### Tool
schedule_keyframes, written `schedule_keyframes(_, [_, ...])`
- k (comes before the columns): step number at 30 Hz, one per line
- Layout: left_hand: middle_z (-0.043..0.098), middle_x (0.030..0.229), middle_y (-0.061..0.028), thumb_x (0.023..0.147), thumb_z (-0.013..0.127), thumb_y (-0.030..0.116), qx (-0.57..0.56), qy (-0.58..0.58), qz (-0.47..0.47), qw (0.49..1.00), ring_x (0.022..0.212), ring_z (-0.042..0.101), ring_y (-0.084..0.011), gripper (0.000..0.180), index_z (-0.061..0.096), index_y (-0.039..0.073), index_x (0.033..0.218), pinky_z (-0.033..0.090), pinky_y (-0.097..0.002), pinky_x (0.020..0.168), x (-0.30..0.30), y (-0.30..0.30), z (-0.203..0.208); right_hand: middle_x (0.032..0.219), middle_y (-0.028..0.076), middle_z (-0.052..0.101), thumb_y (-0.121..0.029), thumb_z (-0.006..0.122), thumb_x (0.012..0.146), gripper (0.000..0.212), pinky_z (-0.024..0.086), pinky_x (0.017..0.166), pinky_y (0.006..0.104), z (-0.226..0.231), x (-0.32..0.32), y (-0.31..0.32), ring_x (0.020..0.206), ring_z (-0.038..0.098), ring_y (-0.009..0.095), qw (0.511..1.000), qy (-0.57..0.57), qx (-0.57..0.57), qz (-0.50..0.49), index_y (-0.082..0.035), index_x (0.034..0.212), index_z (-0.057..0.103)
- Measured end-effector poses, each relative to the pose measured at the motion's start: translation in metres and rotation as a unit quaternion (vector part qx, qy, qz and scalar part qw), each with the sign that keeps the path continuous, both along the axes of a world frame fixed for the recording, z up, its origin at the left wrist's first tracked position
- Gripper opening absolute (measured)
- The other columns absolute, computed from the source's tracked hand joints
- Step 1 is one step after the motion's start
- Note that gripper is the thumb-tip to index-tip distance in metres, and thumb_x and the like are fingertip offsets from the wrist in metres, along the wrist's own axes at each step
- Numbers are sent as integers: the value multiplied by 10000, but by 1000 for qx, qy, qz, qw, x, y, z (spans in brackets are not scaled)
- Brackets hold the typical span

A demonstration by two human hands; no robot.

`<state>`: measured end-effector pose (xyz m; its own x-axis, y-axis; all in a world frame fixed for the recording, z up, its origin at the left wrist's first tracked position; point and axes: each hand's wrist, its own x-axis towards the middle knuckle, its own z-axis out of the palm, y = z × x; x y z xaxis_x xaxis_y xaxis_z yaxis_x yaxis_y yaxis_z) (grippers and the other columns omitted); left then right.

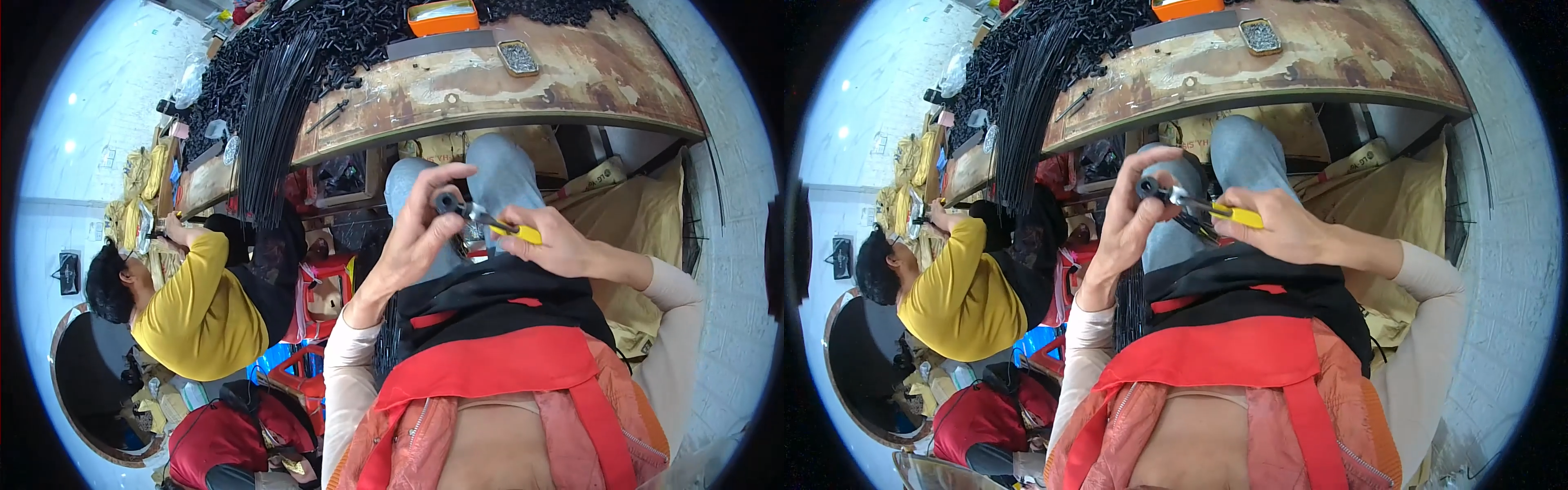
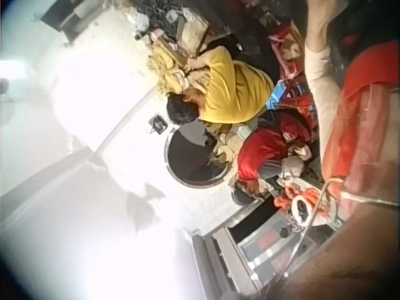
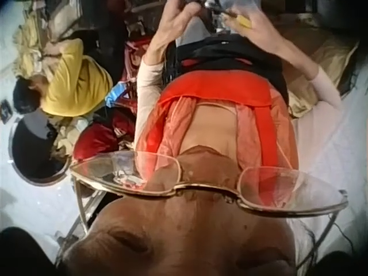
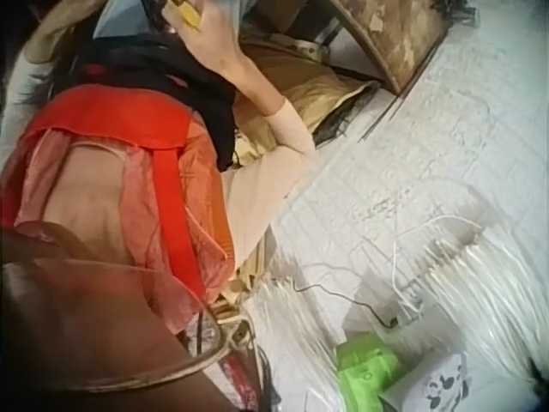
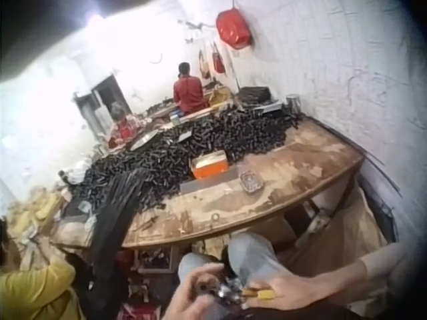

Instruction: Measuring, bundling, tying, and trimming black plastic filaments at a factory workbench.

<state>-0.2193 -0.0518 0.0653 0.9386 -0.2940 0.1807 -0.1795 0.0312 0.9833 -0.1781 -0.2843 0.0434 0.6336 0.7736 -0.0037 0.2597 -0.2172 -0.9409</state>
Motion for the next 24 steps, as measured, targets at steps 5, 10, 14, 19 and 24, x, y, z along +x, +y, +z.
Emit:
schedule_keyframes(5, [457, 844, -33, 957, 562, 146, 89, -7, 0, 996, 691, 414, -99, 241, 499, 10, 1145, 378, -256, 614, 6, 21, -8, 775, 63, 610, -246, 545, 969, 285, 469, 655, 269, 40, 14, 4, 680, 587, 109, 989, 68, -131, 20, 6, 1091, 603])
schedule_keyframes(10, [441, 754, -34, 959, 581, 170, 56, -11, 13, 998, 696, 409, -127, 189, 480, 21, 1016, 366, -277, 607, 5, 22, -6, 773, 59, 636, -321, 507, 995, 355, 489, 664, 283, 51, 9, 6, 695, 617, 128, 987, 117, -106, 34, 16, 1054, 604])
schedule_keyframes(14, [438, 758, -37, 962, 577, 165, 65, -15, 32, 997, 697, 403, -126, 181, 478, 23, 1014, 360, -280, 603, 3, 25, -7, 713, 45, 618, -402, 529, 981, 422, 477, 608, 310, 64, 12, 10, 634, 598, 139, 991, 71, -110, 34, 11, 921, 588])
schedule_keyframes(19, [427, 733, -17, 949, 562, 113, 40, -42, 42, 997, 658, 386, -110, 133, 480, 33, 1016, 344, -280, 571, 3, 21, -13, 666, 49, 554, -404, 534, 981, 414, 461, 591, 318, 67, 9, 20, 614, 560, 132, 966, 183, -181, 2, -3, 880, 572])
schedule_keyframes(24, [483, 723, -10, 987, 491, 119, 2, -27, 104, 994, 641, 442, -91, 181, 506, 15, 1134, 403, -234, 607, 12, 25, -7, 733, 123, 598, -211, 622, 885, 207, 472, 606, 379, 27, 61, 12, 652, 587, 289, 955, -279, -99, -5, -16, 941, 579])
